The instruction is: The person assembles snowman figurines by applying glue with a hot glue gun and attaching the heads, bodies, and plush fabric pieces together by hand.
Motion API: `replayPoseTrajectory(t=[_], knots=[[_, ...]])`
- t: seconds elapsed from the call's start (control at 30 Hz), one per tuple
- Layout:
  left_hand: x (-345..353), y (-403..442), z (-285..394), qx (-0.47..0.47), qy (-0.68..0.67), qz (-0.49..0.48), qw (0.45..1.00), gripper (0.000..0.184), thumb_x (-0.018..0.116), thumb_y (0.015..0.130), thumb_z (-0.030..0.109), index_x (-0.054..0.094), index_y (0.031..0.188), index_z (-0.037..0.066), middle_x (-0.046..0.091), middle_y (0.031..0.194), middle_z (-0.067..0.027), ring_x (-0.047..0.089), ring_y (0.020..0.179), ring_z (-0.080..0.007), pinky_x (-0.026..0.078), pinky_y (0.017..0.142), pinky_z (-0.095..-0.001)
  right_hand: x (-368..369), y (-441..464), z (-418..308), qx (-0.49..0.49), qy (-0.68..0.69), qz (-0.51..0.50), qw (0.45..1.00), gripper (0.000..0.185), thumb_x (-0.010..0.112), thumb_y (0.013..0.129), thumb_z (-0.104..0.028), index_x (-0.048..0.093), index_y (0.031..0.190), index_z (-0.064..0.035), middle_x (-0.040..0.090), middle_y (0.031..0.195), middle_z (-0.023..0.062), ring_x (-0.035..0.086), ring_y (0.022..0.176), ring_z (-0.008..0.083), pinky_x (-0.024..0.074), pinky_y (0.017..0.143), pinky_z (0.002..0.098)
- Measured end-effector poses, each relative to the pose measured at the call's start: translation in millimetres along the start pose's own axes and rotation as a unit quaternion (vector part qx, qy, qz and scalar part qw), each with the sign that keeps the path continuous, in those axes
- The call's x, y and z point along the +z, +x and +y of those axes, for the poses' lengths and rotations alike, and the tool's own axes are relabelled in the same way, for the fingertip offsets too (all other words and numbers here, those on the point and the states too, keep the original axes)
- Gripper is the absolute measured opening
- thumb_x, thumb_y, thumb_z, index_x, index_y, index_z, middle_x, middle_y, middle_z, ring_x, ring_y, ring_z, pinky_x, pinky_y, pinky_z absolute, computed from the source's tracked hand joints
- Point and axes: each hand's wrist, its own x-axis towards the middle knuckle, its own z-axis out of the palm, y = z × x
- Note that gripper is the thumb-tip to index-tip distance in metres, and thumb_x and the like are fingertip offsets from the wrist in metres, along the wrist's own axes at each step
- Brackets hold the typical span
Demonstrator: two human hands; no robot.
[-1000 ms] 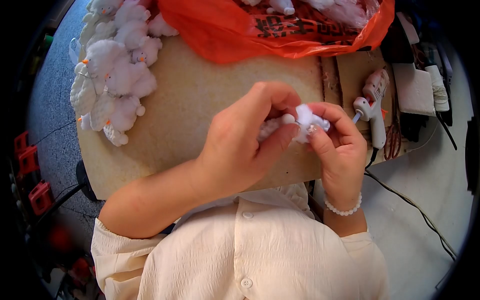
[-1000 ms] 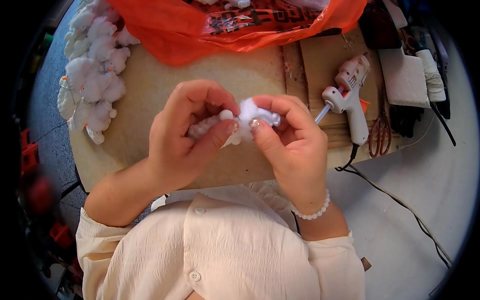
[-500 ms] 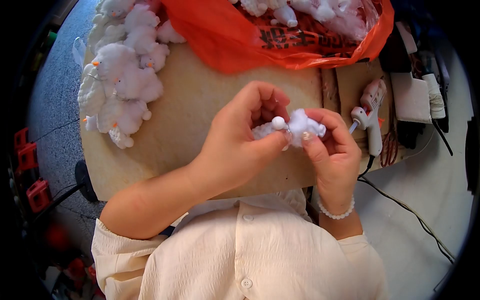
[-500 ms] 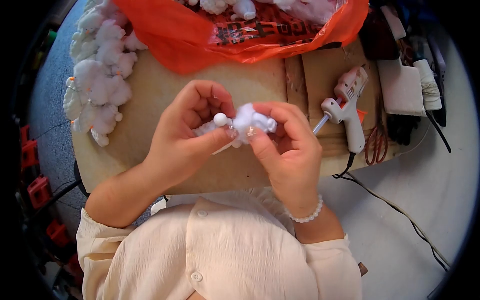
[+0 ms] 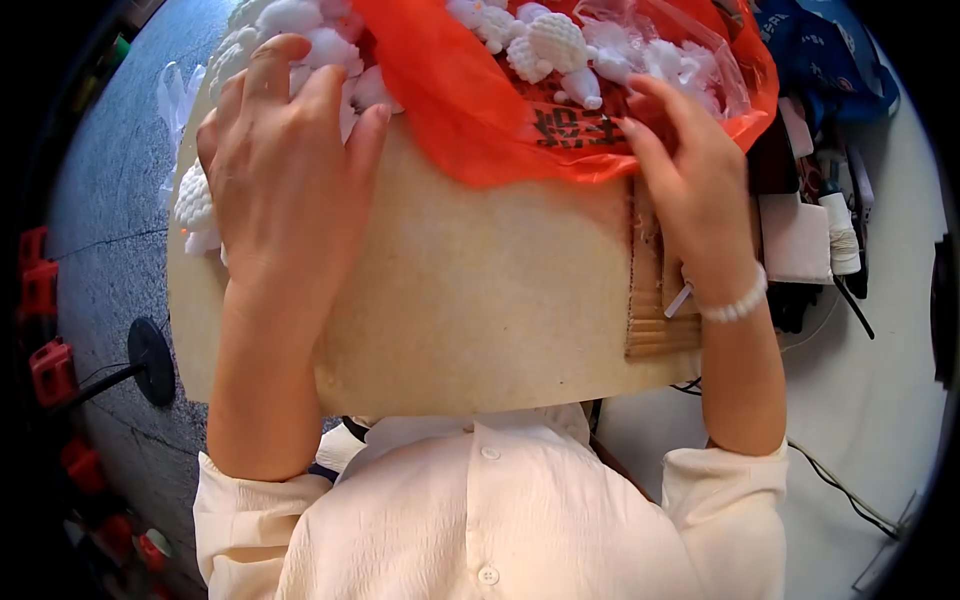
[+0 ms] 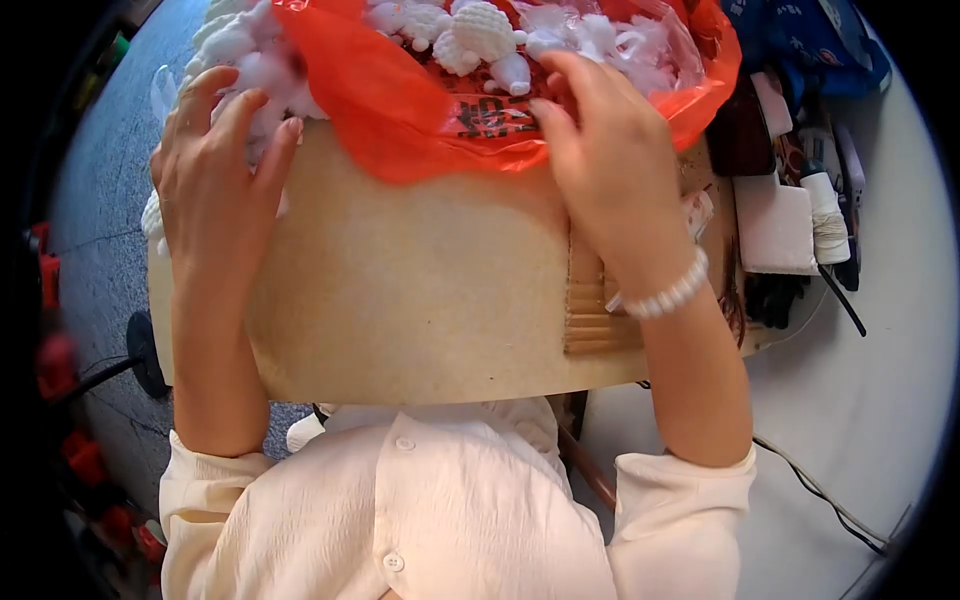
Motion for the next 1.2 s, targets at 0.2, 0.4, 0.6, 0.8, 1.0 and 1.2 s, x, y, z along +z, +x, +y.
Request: replayPoseTrajectory(t=[0.2,0.4,0.6,0.8,1.0,1.2], knots=[[-7.3,1.2,4.6,-0.011,0.019,0.096,0.995,0.033,0.069,0.077,0.029,0.065,0.106,0.014,0.054,0.119,-0.0032,0.049,0.112,-0.0226,0.031,0.096,-0.0385,37.8,25.1,2.0,0.019,-0.218,-0.051,0.975,0.027,0.065,0.078,-0.021,0.058,0.098,-0.0049,0.064,0.079,0.0123,0.063,0.070,0.0295,0.0494,0.060,0.0406],[-12.4,-0.5,19.4,0.107,-0.268,0.152,0.945,0.045,0.075,0.069,0.015,0.062,0.112,0.011,0.054,0.116,-0.0039,0.051,0.107,-0.0246,0.042,0.087,-0.0375,-21.1,1.7,-45.1,0.124,0.110,-0.066,0.984,0.016,0.060,0.080,-0.013,0.063,0.092,-0.0027,0.061,0.065,0.0073,0.058,0.058,0.0141,0.0462,0.054,0.0292],[-7.0,-33.3,62.7,0.145,-0.543,-0.159,0.812,0.047,0.072,0.071,0.006,0.054,0.114,0.003,0.061,0.105,-0.0134,0.058,0.095,-0.0299,0.048,0.079,-0.0370,-63.9,-44.9,-60.1,0.238,0.309,-0.169,0.905,0.016,0.058,0.087,-0.007,0.063,0.097,0.0029,0.063,0.076,0.0035,0.052,0.061,0.0035,0.0420,0.054,0.0193],[-6.4,-41.1,89.8,-0.021,-0.633,-0.322,0.703,0.031,0.065,0.079,0.006,0.051,0.106,0.003,0.062,0.086,-0.0165,0.061,0.078,-0.0324,0.048,0.067,-0.0369,-76.1,-16.4,16.4,0.234,0.120,-0.007,0.965,0.016,0.058,0.088,-0.014,0.065,0.094,-0.0008,0.062,0.070,0.0039,0.054,0.063,0.0063,0.0418,0.055,0.0220],[0.4,-47.4,109.4,-0.111,-0.687,-0.323,0.641,0.030,0.063,0.081,0.004,0.051,0.109,0.004,0.062,0.090,-0.0159,0.061,0.079,-0.0313,0.049,0.071,-0.0349,-26.3,48.1,67.0,-0.130,-0.192,0.006,0.973,0.016,0.062,0.079,-0.017,0.066,0.090,-0.0044,0.064,0.083,0.0088,0.057,0.088,0.0267,0.0423,0.080,0.0379],[14.0,-58.0,93.4,-0.023,-0.737,-0.231,0.635,0.039,0.065,0.075,-0.002,0.053,0.112,0.002,0.062,0.096,-0.0149,0.062,0.084,-0.0278,0.049,0.072,-0.0338,-66.7,70.4,41.3,0.168,0.271,0.009,0.948,0.016,0.059,0.087,-0.009,0.064,0.100,0.0006,0.065,0.087,0.0024,0.059,0.079,0.0089,0.0459,0.071,0.0219]])
